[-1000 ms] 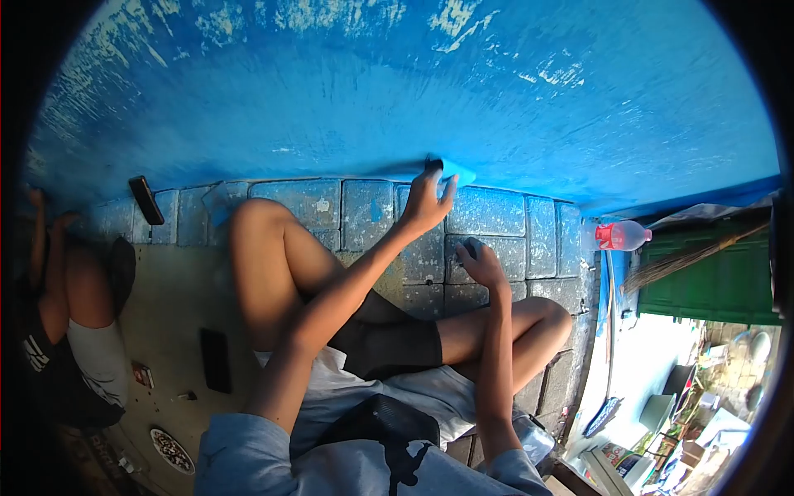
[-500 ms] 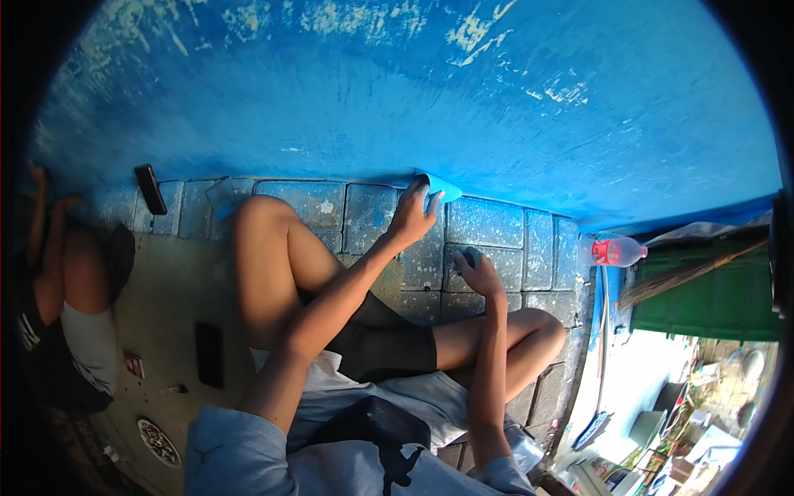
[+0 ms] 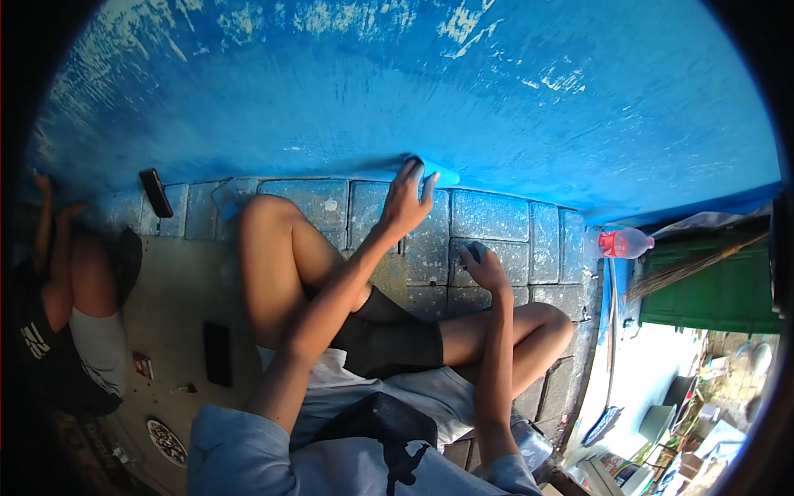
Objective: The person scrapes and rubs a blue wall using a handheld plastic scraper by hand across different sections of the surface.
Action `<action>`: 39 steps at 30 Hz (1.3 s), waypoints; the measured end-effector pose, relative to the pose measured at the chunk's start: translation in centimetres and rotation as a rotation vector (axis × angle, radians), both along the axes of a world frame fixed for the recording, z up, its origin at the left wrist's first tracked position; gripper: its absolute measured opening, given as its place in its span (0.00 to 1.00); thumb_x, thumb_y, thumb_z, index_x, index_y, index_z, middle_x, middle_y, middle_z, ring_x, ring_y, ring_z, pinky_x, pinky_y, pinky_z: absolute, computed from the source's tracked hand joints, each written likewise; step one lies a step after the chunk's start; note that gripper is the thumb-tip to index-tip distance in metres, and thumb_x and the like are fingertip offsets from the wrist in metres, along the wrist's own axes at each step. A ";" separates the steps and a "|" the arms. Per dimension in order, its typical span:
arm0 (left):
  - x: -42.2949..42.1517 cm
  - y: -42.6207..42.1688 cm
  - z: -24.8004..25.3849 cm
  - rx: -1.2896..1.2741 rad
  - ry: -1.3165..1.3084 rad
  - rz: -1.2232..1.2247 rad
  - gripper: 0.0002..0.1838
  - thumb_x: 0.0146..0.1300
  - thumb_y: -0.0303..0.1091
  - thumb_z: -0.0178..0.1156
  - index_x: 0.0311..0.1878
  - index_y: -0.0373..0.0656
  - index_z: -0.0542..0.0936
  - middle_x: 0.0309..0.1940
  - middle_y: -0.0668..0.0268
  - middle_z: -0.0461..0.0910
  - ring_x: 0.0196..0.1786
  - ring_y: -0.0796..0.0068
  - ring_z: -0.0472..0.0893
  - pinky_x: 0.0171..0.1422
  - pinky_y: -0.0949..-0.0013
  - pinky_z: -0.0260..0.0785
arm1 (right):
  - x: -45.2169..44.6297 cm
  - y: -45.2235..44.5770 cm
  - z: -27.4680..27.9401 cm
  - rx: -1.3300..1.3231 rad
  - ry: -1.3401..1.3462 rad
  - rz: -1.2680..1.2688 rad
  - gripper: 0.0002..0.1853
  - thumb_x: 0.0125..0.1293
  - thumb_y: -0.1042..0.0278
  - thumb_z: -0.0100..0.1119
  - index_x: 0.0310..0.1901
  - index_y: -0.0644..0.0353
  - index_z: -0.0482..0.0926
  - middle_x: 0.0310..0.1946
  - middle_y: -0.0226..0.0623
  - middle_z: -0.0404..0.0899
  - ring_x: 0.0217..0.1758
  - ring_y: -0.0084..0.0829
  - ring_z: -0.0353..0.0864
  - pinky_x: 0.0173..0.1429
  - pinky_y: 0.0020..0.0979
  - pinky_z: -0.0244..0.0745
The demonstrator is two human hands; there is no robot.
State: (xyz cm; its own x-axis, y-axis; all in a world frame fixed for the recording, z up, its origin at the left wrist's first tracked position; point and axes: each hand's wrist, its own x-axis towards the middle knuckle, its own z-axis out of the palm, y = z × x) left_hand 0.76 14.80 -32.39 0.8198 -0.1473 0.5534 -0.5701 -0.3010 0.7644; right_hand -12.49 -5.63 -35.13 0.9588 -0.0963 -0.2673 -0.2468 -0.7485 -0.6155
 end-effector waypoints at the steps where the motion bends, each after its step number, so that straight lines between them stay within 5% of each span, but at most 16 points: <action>1: 0.2 0.4 1.6 -0.011 -0.014 -0.017 0.07 0.64 0.26 0.57 0.41 0.31 0.75 0.37 0.48 0.76 0.39 0.47 0.77 0.44 0.55 0.69 | -0.3 -0.1 -0.3 -0.014 -0.046 0.005 0.18 0.69 0.55 0.53 0.40 0.65 0.77 0.28 0.48 0.80 0.32 0.43 0.81 0.40 0.39 0.72; 3: 0.0 0.7 4.4 -0.132 0.005 -0.062 0.07 0.64 0.27 0.57 0.40 0.31 0.75 0.36 0.48 0.76 0.36 0.49 0.77 0.41 0.57 0.69 | -0.6 -0.3 -0.4 -0.007 -0.038 -0.008 0.18 0.69 0.55 0.53 0.40 0.65 0.77 0.28 0.48 0.80 0.32 0.43 0.81 0.40 0.39 0.72; 11: -0.4 0.4 -1.8 -0.023 -0.038 0.030 0.07 0.64 0.26 0.57 0.39 0.31 0.74 0.37 0.47 0.74 0.38 0.48 0.76 0.40 0.55 0.67 | -0.1 0.2 -0.4 -0.018 -0.025 -0.021 0.20 0.69 0.53 0.53 0.40 0.66 0.77 0.29 0.50 0.80 0.32 0.46 0.80 0.40 0.41 0.71; 17: 0.1 1.4 4.3 -0.120 -0.010 0.043 0.06 0.65 0.26 0.56 0.39 0.31 0.75 0.32 0.50 0.75 0.34 0.52 0.76 0.38 0.60 0.69 | -0.8 0.3 0.1 0.024 -0.067 -0.041 0.19 0.69 0.54 0.53 0.38 0.66 0.77 0.28 0.51 0.79 0.31 0.46 0.78 0.40 0.41 0.71; 18: 0.1 1.3 4.3 -0.152 -0.009 0.044 0.06 0.65 0.26 0.56 0.40 0.31 0.75 0.32 0.49 0.75 0.34 0.51 0.77 0.38 0.60 0.70 | -0.5 0.3 0.4 0.015 -0.002 -0.041 0.19 0.68 0.54 0.54 0.39 0.66 0.77 0.31 0.53 0.80 0.36 0.51 0.79 0.43 0.43 0.72; 20: 0.1 0.9 0.5 -0.100 0.024 0.037 0.07 0.65 0.26 0.56 0.41 0.31 0.76 0.33 0.49 0.75 0.35 0.51 0.77 0.39 0.60 0.70 | -0.2 0.4 0.7 0.012 0.056 -0.051 0.19 0.68 0.53 0.54 0.40 0.65 0.78 0.34 0.55 0.81 0.42 0.55 0.80 0.46 0.45 0.73; 24: 0.2 0.7 -2.0 0.044 -0.112 0.072 0.07 0.65 0.26 0.55 0.41 0.31 0.75 0.35 0.47 0.75 0.36 0.50 0.78 0.36 0.60 0.71 | 0.0 0.5 0.6 -0.021 0.020 -0.027 0.19 0.69 0.54 0.54 0.39 0.65 0.77 0.30 0.52 0.80 0.35 0.49 0.79 0.42 0.42 0.72; 29: -0.4 0.7 4.1 -0.061 0.013 -0.022 0.08 0.66 0.28 0.56 0.38 0.31 0.74 0.31 0.51 0.75 0.30 0.56 0.77 0.29 0.63 0.67 | -0.7 0.7 0.8 0.033 -0.040 -0.055 0.19 0.69 0.53 0.53 0.37 0.65 0.77 0.27 0.49 0.79 0.30 0.45 0.78 0.39 0.40 0.71; 31: -0.5 0.7 3.6 -0.061 0.029 -0.034 0.08 0.67 0.28 0.55 0.38 0.31 0.74 0.31 0.50 0.75 0.31 0.54 0.77 0.31 0.61 0.68 | -0.3 0.7 1.3 0.021 0.037 -0.051 0.19 0.68 0.54 0.54 0.40 0.66 0.78 0.32 0.54 0.81 0.40 0.54 0.80 0.45 0.44 0.73; 36: 0.6 0.6 -4.1 0.093 -0.098 0.076 0.06 0.65 0.25 0.53 0.40 0.30 0.73 0.37 0.46 0.75 0.37 0.45 0.76 0.41 0.52 0.68 | 0.0 0.3 0.3 -0.009 0.034 -0.020 0.19 0.68 0.54 0.54 0.40 0.66 0.78 0.32 0.54 0.80 0.40 0.54 0.80 0.45 0.44 0.73; 39: 0.2 1.0 1.8 0.005 -0.080 0.040 0.06 0.64 0.24 0.53 0.40 0.30 0.73 0.37 0.46 0.75 0.38 0.45 0.76 0.40 0.52 0.68 | -0.2 0.4 1.2 -0.001 0.042 -0.023 0.19 0.68 0.54 0.54 0.40 0.66 0.78 0.32 0.55 0.80 0.41 0.55 0.80 0.44 0.45 0.73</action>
